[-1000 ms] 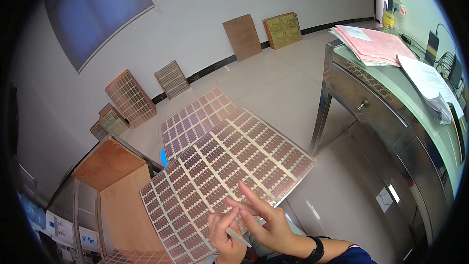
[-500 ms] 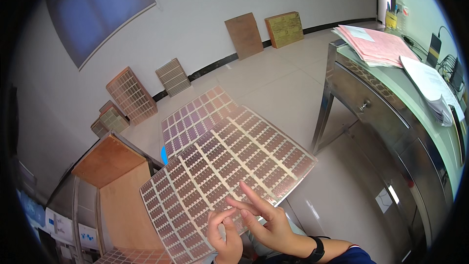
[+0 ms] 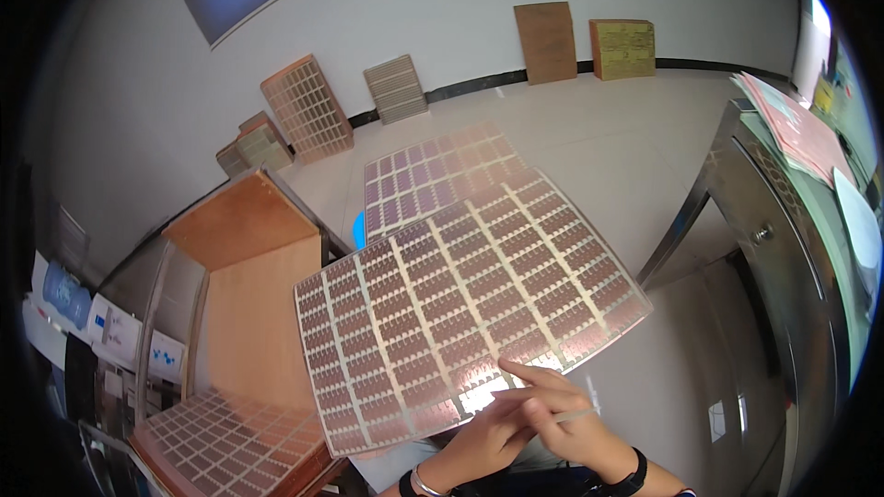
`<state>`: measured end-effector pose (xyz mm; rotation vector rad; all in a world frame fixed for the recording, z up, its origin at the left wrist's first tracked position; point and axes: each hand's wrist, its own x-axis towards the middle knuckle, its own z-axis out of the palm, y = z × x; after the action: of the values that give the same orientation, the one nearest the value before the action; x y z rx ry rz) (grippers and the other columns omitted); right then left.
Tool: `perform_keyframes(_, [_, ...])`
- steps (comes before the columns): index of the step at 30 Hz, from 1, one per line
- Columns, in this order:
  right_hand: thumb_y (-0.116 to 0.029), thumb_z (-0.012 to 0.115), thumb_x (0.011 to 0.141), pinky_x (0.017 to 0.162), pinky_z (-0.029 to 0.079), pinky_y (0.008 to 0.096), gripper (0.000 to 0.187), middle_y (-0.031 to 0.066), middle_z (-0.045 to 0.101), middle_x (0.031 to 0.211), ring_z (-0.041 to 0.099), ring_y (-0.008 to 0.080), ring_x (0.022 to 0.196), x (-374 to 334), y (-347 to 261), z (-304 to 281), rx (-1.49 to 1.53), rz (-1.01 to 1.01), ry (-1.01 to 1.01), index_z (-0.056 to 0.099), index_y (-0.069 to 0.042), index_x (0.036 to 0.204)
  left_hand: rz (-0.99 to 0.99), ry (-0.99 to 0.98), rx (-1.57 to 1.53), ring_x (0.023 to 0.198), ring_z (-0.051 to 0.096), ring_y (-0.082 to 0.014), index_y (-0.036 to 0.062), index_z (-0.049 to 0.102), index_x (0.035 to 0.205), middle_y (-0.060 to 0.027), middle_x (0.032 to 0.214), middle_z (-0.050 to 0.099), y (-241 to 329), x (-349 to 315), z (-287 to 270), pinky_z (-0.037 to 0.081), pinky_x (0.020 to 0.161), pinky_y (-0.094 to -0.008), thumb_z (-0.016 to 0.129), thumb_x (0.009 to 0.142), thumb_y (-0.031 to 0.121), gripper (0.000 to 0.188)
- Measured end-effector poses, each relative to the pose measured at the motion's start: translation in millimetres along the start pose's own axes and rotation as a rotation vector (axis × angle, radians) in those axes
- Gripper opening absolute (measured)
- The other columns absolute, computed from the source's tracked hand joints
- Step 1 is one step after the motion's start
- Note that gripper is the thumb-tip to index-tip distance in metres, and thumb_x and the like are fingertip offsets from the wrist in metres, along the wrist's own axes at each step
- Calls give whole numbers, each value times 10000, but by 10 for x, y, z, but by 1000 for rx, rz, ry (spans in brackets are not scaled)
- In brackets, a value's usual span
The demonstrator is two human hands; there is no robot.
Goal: Inspecting, handling, and organizing copper-colored metal grid sheets in a workshop environment.
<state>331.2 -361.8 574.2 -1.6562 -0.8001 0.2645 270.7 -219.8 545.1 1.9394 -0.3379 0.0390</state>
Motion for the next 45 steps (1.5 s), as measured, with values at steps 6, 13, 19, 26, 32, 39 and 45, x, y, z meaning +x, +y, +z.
perform_keyframes(6, [-322, 425, 920, 839, 459, 353, 392, 185, 579, 1117, 571, 299, 999, -3, 140, -34, -127, -34, -172, 632, -16, 1052, 21, 95, 20, 947, 542, -331, 0, 580, 969, -141, 1003, 559, -55, -100, -7, 455, 792, -384, 584, 833, 111, 176])
perform_keyframes(13, [-299, 410, 937, 630, 480, 313, 393, 152, 643, 852, 584, 202, 679, -90, 252, -245, -57, 272, -51, 641, 18, 959, -160, 63, 22, 900, 576, -292, 65, 591, 1027, -107, 958, 607, -329, -323, -153, 445, 813, -361, 574, 844, 141, 199])
perform_keyframes(19, [-206, 464, 929, 463, 382, 188, 281, 21, 555, 608, 474, 58, 497, 106, 817, -892, -79, 388, 489, 609, 35, 940, -543, 719, -109, 886, 574, -140, 21, 600, 1004, -56, 935, 626, -752, -864, -860, 459, 782, -260, 482, 913, 135, 188])
perform_keyframes(26, [-172, 472, 928, 765, 455, 276, 270, 123, 636, 924, 604, 188, 865, 418, 1681, -1415, -632, 42, 602, 544, 3, 1120, -660, 1307, 370, 754, 512, -128, 43, 567, 1007, -20, 812, 548, -1242, -1656, -1407, 412, 712, -266, 503, 895, 107, 144])
perform_keyframes(32, [-207, 517, 899, 744, 448, 289, 299, 141, 616, 870, 588, 187, 824, 399, 2043, -1554, -684, 229, 454, 548, 3, 1111, -816, 1218, 24, 637, 434, -68, 52, 523, 819, 19, 691, 489, -1328, -2037, -1241, 372, 590, -215, 522, 903, 157, 135])
perform_keyframes(39, [-238, 503, 914, 644, 402, 208, 285, 5, 564, 768, 493, 72, 703, 396, 2214, -1685, -294, 381, 395, 583, 33, 953, -629, 1493, -113, 529, 440, -59, 74, 480, 716, 19, 589, 471, -1198, -1892, -1180, 357, 492, -208, 470, 936, 219, 265])
perform_keyframes(45, [-247, 521, 910, 627, 382, 200, 275, -33, 527, 734, 461, 52, 682, 240, 2168, -1587, -165, 404, 401, 589, 18, 945, -529, 1565, -133, 536, 430, -54, 55, 478, 726, 18, 595, 456, -933, -1906, -1210, 346, 503, -205, 436, 948, 212, 275])
